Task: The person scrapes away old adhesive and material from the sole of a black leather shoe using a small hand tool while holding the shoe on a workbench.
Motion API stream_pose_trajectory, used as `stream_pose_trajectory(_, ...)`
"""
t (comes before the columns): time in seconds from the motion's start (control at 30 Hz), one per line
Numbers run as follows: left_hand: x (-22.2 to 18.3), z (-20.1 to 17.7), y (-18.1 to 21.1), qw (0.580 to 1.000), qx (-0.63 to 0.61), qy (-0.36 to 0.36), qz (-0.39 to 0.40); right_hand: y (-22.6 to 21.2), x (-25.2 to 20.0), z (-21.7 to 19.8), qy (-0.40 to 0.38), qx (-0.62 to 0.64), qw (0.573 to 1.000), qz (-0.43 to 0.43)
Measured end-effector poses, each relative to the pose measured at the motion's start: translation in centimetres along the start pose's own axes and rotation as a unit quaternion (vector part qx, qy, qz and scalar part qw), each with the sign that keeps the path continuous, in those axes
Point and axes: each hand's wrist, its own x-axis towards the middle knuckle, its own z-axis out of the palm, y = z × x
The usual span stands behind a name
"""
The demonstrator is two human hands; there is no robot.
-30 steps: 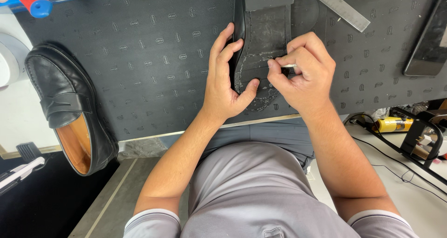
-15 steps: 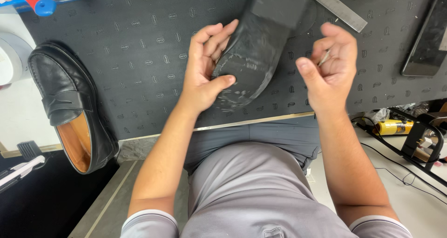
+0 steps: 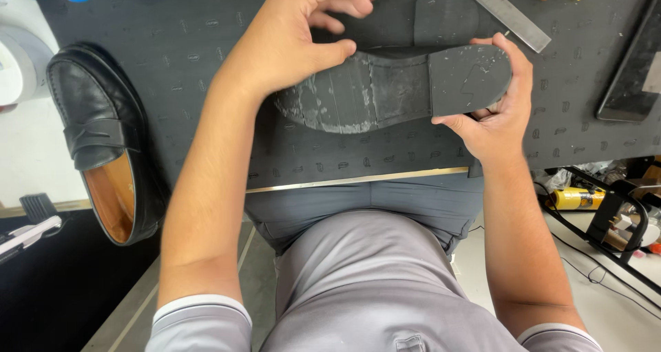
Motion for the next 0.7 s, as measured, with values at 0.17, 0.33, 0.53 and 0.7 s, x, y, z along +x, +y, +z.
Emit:
stream_pose_trajectory(0.17, -5.8, 4.3, 2.7, 0.965, 0.171, 0.196, -0.024, 1.9, -0.5, 0.0, 0.03, -0.172, 0.974, -0.145)
stream_pose_trajectory(0.33, -8.1, 8.1, 2.6, 0.929, 0.289, 0.227, 0.05, 1.8, -0.8, 0.4, 0.055, -0.225, 0.945, -0.229)
stream_pose_trajectory(0.53, -7.7, 8.9, 1.6, 0.902, 0.355, 0.241, 0.045, 1.2, -0.8, 1.9, 0.093, -0.245, 0.929, -0.261)
stream_pose_trajectory(0.7, -7.2, 9.0, 1.4, 0.888, 0.382, 0.253, 0.032, 1.7, -0.6, 2.5, 0.095, -0.214, 0.935, -0.267)
